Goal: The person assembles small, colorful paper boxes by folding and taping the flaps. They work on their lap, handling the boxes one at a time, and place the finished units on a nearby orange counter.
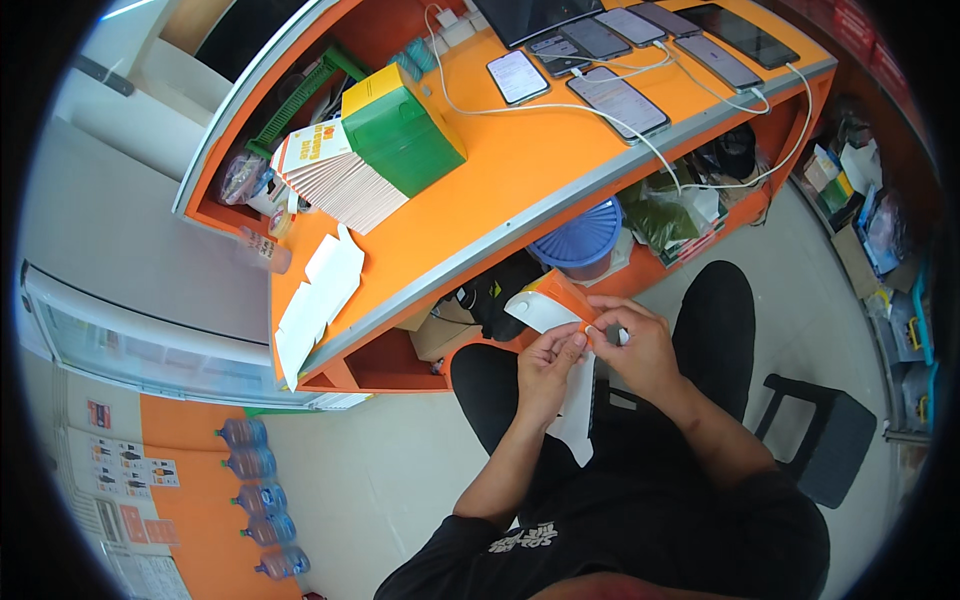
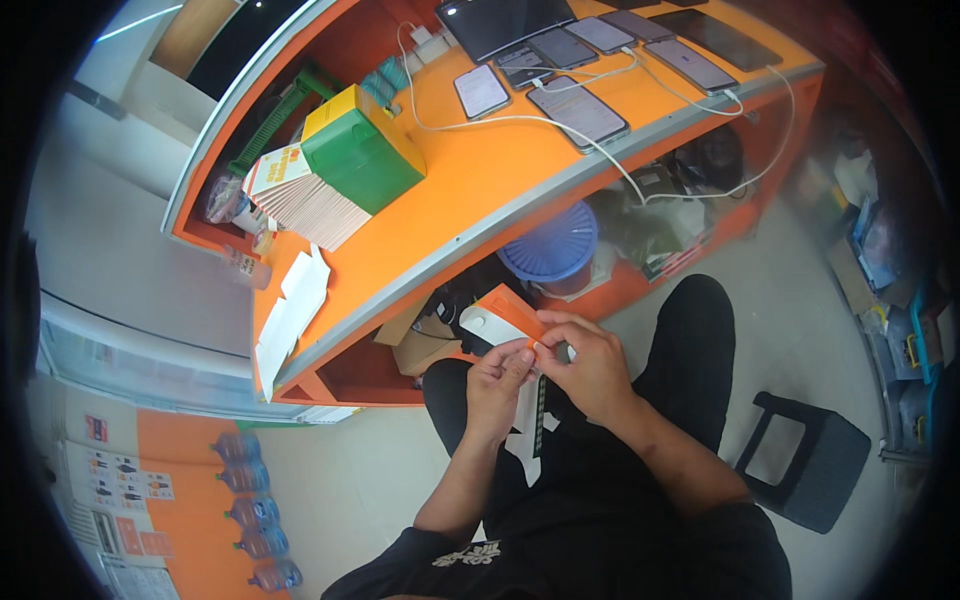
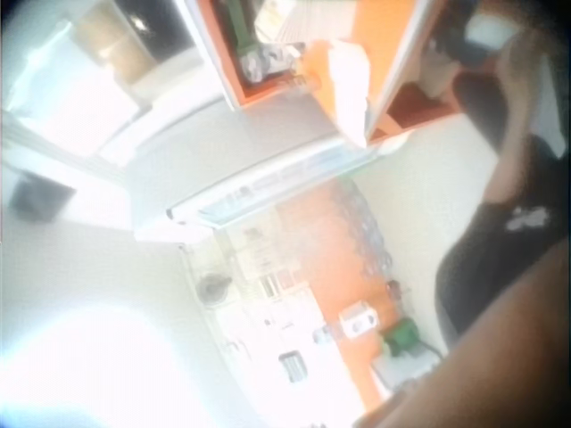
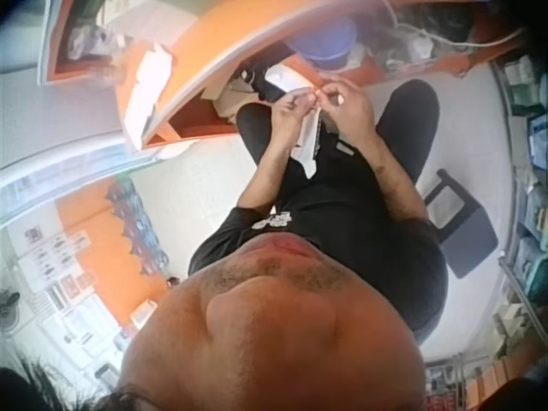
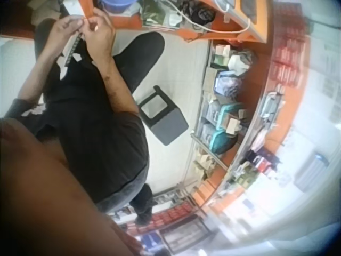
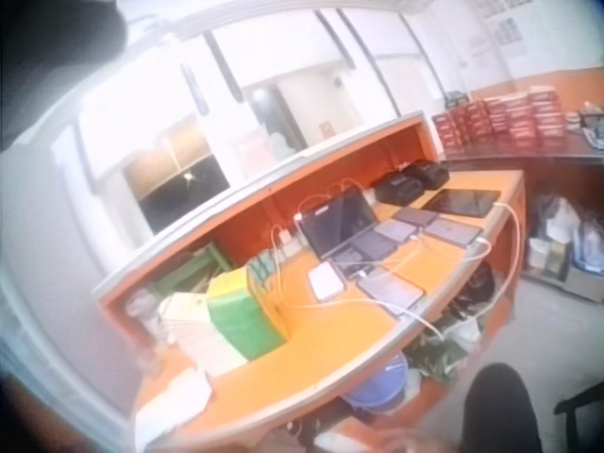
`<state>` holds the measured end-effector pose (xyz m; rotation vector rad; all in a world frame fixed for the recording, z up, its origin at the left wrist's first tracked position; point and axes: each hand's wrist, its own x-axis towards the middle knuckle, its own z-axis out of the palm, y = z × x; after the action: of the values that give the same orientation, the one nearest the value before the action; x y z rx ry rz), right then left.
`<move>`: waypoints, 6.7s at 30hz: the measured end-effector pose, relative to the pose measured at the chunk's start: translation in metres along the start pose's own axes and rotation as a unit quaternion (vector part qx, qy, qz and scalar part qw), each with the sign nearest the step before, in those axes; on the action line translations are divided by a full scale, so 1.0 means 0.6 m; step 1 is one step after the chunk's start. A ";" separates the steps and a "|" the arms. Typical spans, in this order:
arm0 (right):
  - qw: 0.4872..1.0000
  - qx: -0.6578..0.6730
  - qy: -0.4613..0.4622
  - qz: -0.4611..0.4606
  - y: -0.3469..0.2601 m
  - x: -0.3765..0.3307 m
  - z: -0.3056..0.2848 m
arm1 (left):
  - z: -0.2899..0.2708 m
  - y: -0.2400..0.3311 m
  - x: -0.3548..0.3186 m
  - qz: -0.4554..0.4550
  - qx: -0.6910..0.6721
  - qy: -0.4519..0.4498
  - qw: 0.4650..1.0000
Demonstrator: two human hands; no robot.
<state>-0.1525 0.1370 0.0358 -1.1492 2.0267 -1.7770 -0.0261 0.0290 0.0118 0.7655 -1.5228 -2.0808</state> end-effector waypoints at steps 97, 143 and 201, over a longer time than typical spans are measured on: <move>0.991 -0.022 -0.090 -0.094 -0.015 -0.022 0.036 | -0.067 -0.068 -0.008 0.178 0.165 0.065 0.968; 0.984 -0.030 -0.171 -0.043 -0.007 0.060 0.198 | -0.175 -0.032 0.014 0.196 0.100 0.137 0.966; 0.964 0.263 0.009 0.039 0.029 -0.032 -0.031 | 0.069 0.017 -0.002 0.138 0.097 0.023 0.985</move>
<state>-0.1582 0.1633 0.0187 -0.8726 1.4387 -2.1036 -0.0527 0.0561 0.0318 0.6235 -1.7158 -1.7219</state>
